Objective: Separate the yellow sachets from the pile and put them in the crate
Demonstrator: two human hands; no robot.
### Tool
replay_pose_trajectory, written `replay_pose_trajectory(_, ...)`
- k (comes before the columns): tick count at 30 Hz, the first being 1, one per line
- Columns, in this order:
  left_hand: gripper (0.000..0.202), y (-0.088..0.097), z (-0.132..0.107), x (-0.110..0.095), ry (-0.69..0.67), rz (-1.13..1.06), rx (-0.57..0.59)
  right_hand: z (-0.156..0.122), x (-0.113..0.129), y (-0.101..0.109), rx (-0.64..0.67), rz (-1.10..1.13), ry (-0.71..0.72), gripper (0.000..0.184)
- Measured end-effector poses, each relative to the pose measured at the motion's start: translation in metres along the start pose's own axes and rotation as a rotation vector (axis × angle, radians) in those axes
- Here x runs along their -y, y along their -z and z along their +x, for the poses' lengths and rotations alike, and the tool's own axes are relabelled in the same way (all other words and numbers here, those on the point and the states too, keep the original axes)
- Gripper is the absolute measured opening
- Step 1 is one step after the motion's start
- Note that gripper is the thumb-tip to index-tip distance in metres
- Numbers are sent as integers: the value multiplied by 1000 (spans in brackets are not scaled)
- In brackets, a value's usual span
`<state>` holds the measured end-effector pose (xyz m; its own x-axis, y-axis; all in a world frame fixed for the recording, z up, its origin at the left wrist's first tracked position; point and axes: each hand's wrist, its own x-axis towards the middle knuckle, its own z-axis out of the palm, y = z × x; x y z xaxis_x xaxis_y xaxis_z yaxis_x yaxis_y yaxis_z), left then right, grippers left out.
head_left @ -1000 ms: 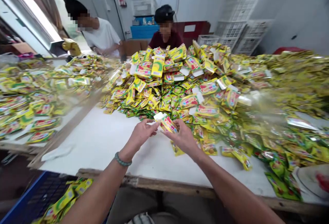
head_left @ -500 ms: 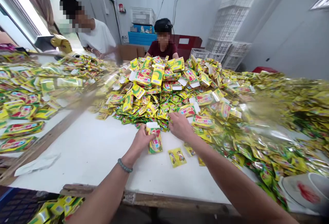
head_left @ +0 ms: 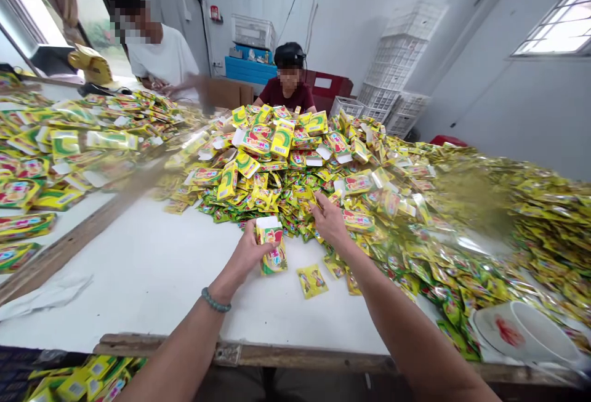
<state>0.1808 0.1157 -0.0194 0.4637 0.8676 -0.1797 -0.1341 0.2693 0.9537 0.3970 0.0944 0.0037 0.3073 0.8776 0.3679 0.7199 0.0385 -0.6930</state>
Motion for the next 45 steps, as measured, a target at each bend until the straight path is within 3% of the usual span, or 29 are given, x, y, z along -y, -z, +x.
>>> replay_pose_trajectory(5, 65, -2, -9, -6, 103, 46, 190, -39, -6, -7, 112, 296, -279, 33)
replay_pose_trajectory(8, 75, 1, -10, -8, 108, 101, 271, -53, -11, -11, 28, 218, -234, 29)
replay_pose_trajectory(10, 76, 4, -9, -8, 95, 127, 244, -56, -14, -7, -67, 126, -196, 28)
replay_pose_trajectory(13, 62, 6, -6, -6, 92, 166, 207, -53, -18, 3, -145, 117, -201, 32)
replay_pose_trajectory(18, 47, 2, -5, 0, 126, 373, 284, -54, -10, 4, 46, 376, -159, 32)
replay_pose_trajectory(23, 47, 2, -4, 4, 65, 358, 259, -58, -2, 0, 294, 209, -66, 18)
replay_pose_trajectory(27, 44, 2, -3, 4, 70, 366, 271, -58, -5, 3, 429, 211, -46, 14)
replay_pose_trajectory(32, 40, -2, -5, 5, 114, 404, 301, -58, -1, -2, 437, 186, -77, 12)
replay_pose_trajectory(35, 46, -1, -3, 6, 185, 320, 277, -57, -1, -2, 344, 219, -81, 24)
replay_pose_trajectory(38, 53, 2, 0, 6, 220, 197, 164, -57, -6, 1, 194, 19, -4, 29)
replay_pose_trajectory(42, 58, 3, 2, 1, 196, 143, 46, -59, -11, -2, 258, -449, 206, 48)
replay_pose_trajectory(45, 58, 2, 1, -2, 193, 133, 28, -57, -14, -6, 253, -539, 213, 42)
